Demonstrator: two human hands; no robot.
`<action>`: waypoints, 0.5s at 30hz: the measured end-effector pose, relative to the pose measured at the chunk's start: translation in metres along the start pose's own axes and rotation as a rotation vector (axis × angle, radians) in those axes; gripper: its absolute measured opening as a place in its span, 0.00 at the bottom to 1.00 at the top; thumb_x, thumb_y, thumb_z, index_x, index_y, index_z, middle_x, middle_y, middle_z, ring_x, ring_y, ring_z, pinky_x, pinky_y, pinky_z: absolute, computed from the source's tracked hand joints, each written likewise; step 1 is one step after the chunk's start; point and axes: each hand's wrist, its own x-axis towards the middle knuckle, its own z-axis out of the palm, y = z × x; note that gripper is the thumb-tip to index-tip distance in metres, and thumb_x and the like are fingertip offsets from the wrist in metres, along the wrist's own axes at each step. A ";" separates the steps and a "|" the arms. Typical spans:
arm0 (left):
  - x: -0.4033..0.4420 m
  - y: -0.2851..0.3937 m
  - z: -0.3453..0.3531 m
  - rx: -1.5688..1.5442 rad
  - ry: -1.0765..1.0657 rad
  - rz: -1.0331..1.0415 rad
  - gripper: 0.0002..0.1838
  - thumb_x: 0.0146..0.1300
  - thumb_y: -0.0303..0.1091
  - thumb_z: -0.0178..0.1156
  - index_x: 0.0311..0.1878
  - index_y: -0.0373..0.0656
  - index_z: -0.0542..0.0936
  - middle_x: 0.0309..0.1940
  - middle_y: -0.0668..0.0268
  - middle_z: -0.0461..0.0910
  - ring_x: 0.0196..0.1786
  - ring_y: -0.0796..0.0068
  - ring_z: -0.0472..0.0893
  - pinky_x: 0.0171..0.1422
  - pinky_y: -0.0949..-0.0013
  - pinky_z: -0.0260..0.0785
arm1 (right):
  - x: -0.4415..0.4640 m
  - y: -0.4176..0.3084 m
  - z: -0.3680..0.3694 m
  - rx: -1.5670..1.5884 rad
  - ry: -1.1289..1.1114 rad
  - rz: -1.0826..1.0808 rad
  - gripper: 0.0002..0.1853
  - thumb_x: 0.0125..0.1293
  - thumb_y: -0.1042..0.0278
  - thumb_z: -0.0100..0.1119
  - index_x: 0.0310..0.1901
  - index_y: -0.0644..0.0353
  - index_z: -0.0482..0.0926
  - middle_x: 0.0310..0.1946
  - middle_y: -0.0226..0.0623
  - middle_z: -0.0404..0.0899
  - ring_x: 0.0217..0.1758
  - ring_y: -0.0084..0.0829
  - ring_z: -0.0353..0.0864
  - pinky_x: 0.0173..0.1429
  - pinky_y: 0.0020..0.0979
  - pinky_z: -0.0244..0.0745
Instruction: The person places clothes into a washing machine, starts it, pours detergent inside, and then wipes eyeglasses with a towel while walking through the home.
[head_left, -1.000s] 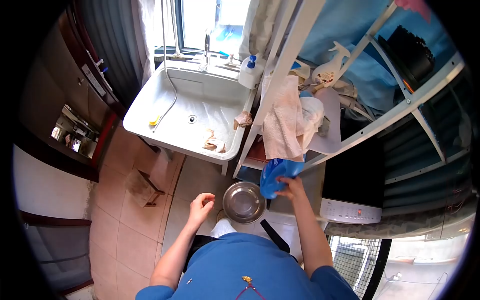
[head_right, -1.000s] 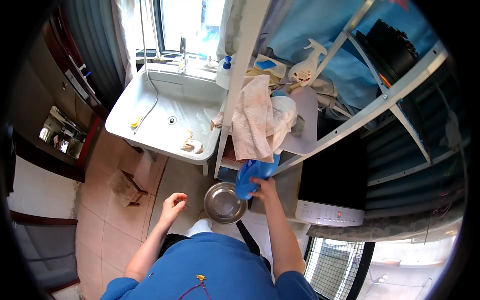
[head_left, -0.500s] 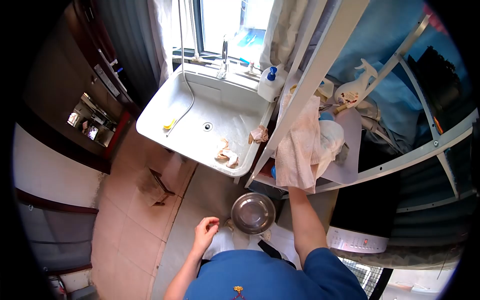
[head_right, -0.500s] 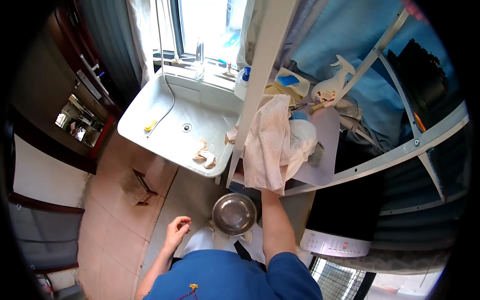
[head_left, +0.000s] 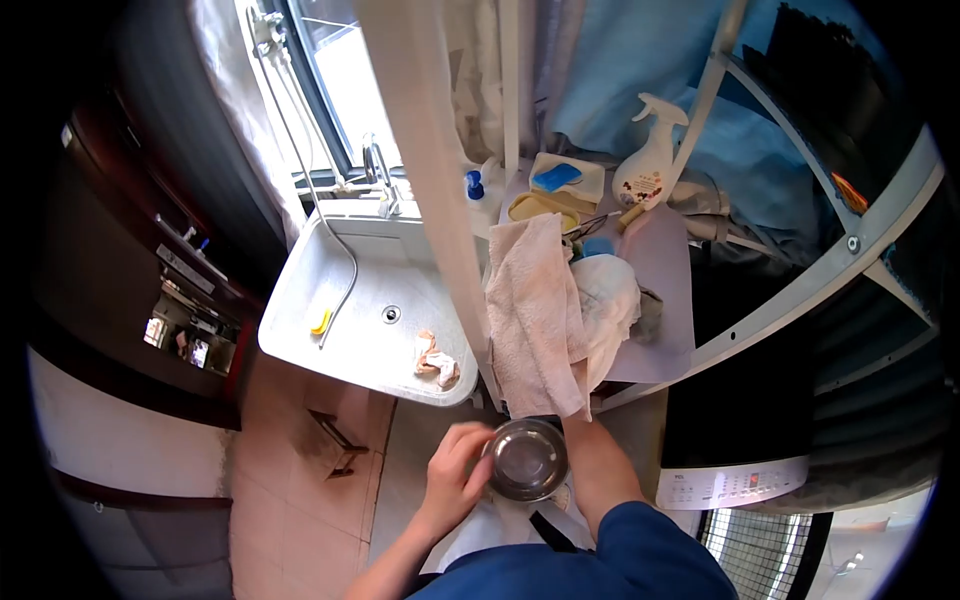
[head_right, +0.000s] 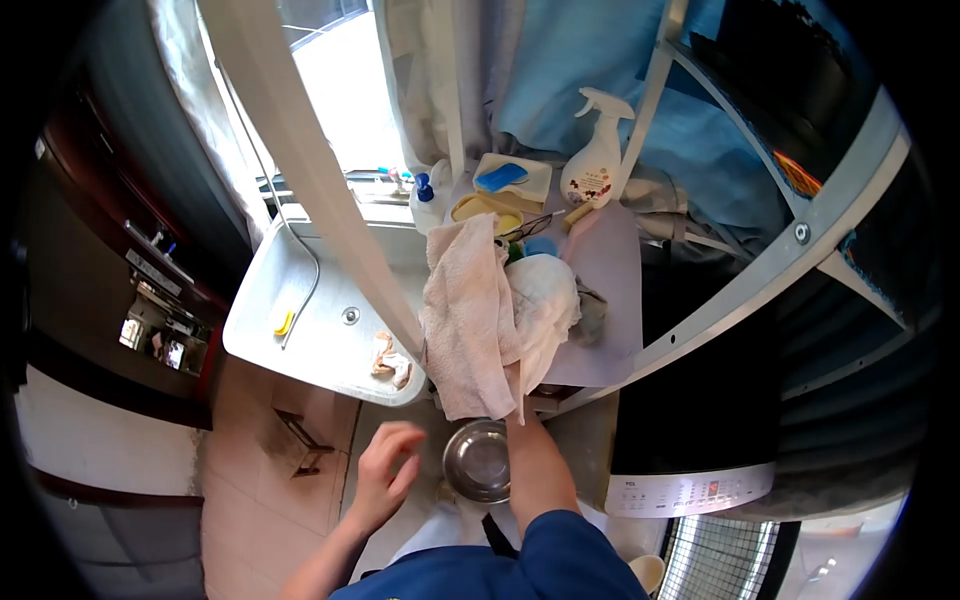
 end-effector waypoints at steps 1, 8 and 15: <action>0.017 0.012 0.003 0.086 -0.014 0.148 0.14 0.56 0.21 0.57 0.47 0.38 0.77 0.47 0.58 0.75 0.46 0.63 0.79 0.49 0.68 0.72 | 0.001 0.002 -0.003 0.000 -0.007 0.004 0.17 0.56 0.71 0.64 0.48 0.62 0.76 0.36 0.36 0.80 0.38 0.30 0.79 0.40 0.37 0.78; 0.129 0.041 0.050 0.269 0.097 0.400 0.29 0.56 0.29 0.61 0.63 0.38 0.67 0.68 0.46 0.57 0.68 0.43 0.58 0.71 0.52 0.51 | -0.020 0.037 -0.047 -0.037 -0.271 0.053 0.17 0.56 0.70 0.65 0.48 0.62 0.77 0.34 0.34 0.80 0.35 0.27 0.80 0.40 0.30 0.78; 0.208 0.017 0.086 0.362 0.269 0.158 0.39 0.54 0.31 0.61 0.70 0.41 0.57 0.70 0.46 0.52 0.70 0.42 0.55 0.71 0.52 0.51 | -0.112 0.078 -0.085 -0.323 -0.414 0.150 0.15 0.58 0.68 0.65 0.46 0.62 0.79 0.33 0.31 0.81 0.32 0.22 0.80 0.36 0.23 0.75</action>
